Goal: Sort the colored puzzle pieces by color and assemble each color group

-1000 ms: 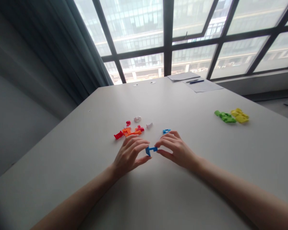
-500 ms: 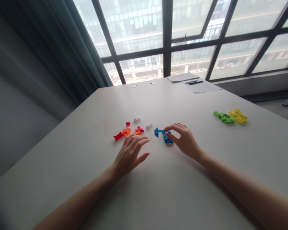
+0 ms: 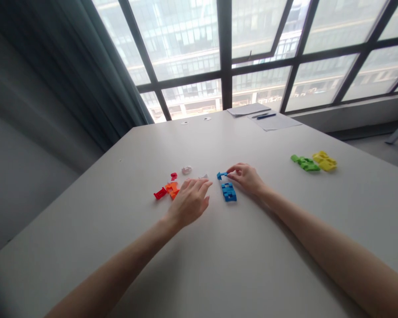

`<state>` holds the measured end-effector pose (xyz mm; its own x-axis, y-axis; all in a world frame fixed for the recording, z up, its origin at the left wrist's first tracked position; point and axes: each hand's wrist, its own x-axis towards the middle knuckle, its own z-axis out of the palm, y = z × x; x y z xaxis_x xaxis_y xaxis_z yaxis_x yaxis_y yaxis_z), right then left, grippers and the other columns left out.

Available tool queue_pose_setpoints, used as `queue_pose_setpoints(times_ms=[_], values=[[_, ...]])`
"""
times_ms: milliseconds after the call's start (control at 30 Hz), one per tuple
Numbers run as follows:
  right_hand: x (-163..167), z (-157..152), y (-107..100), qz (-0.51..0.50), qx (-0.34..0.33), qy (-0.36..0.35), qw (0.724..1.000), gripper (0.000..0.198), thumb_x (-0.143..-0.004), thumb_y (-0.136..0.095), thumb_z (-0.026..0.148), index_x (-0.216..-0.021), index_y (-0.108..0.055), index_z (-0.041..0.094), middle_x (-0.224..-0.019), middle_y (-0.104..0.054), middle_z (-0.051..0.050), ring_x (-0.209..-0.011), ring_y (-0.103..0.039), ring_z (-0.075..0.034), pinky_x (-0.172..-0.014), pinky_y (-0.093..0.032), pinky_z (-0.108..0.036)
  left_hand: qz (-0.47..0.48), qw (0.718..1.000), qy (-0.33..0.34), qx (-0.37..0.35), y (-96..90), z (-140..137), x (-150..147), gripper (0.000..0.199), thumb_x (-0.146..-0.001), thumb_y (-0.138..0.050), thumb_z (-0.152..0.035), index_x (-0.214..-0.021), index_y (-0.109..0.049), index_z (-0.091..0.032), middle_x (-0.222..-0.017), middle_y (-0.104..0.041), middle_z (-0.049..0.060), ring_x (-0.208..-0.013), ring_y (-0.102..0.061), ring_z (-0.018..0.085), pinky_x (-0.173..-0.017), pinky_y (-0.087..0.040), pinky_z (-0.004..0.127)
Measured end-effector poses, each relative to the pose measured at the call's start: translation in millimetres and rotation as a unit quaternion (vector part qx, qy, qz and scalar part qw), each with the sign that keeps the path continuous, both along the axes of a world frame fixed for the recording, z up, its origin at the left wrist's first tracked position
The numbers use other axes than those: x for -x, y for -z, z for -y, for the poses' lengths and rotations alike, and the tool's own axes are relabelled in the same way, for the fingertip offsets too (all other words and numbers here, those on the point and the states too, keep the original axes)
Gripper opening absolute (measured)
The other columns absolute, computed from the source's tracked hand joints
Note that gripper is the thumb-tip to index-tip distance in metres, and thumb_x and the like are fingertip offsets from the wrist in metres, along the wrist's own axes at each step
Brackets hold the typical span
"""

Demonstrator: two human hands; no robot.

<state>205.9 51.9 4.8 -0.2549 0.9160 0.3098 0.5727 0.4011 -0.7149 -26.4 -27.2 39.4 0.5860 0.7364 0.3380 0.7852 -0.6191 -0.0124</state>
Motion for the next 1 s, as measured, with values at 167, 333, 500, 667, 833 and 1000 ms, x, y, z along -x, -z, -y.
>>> queue_pose_setpoints(times_ms=[167,333,500,667,833,1000], values=[[-2.8,-3.6,4.0,0.025,0.007,-0.018,1.0,0.029,-0.084,-0.056,0.044,-0.091,-0.074,0.022,-0.099,-0.069,-0.009,-0.087,-0.064,-0.022,-0.081,-0.05,-0.035,0.129,0.986,-0.082,0.069,1.1,-32.1,-27.0,0.031,-0.093,-0.044,-0.015,-0.122,-0.055,-0.014,-0.121,-0.065,0.011,-0.115,-0.058,0.023,-0.1,-0.043,0.04],[-3.1,-1.1,1.6,-0.005,0.0,-0.041,0.999,0.032,-0.087,-0.052,0.042,-0.092,-0.074,0.019,-0.1,-0.071,-0.01,-0.093,-0.064,-0.023,-0.082,-0.05,-0.035,0.149,0.983,-0.077,0.069,22.7,-38.9,-33.9,0.035,-0.096,-0.041,-0.015,-0.129,-0.05,-0.014,-0.124,-0.064,0.012,-0.116,-0.058,0.022,-0.1,-0.042,0.038],[-2.5,1.8,1.7,0.005,0.001,-0.059,0.998,0.029,-0.085,-0.055,0.04,-0.094,-0.074,0.02,-0.096,-0.072,-0.008,-0.09,-0.063,-0.023,-0.084,-0.05,-0.037,0.117,0.992,-0.044,0.034,30.0,-36.1,-30.8,0.029,-0.097,-0.044,-0.019,-0.124,-0.054,-0.017,-0.127,-0.063,0.01,-0.117,-0.057,0.022,-0.104,-0.037,0.043],[-0.6,4.3,-0.9,0.005,-0.003,-0.055,0.998,0.026,-0.083,-0.058,0.039,-0.089,-0.075,0.02,-0.092,-0.072,-0.008,-0.086,-0.063,-0.022,-0.082,-0.05,-0.037,0.132,0.99,-0.032,0.028,29.2,-37.0,-29.5,0.025,-0.099,-0.043,-0.02,-0.116,-0.06,-0.018,-0.109,-0.071,0.007,-0.105,-0.063,0.019,-0.104,-0.033,0.042],[-0.6,4.5,-1.8,0.001,-0.003,-0.067,0.998,0.027,-0.084,-0.056,0.039,-0.088,-0.075,0.02,-0.091,-0.072,-0.008,-0.087,-0.063,-0.022,-0.082,-0.05,-0.036,0.144,0.988,-0.039,0.041,28.6,-36.3,-28.1,0.023,-0.097,-0.047,-0.021,-0.115,-0.062,-0.019,-0.107,-0.071,0.006,-0.103,-0.062,0.019,-0.1,-0.034,0.039],[-4.1,1.9,-0.2,-0.004,0.009,-0.089,0.996,0.029,-0.085,-0.056,0.041,-0.09,-0.074,0.019,-0.095,-0.072,-0.008,-0.088,-0.063,-0.022,-0.083,-0.051,-0.036,0.156,0.986,-0.029,0.05,27.1,-35.1,-27.2,0.022,-0.097,-0.048,-0.019,-0.114,-0.063,-0.021,-0.109,-0.071,0.004,-0.104,-0.062,0.019,-0.101,-0.032,0.04]])
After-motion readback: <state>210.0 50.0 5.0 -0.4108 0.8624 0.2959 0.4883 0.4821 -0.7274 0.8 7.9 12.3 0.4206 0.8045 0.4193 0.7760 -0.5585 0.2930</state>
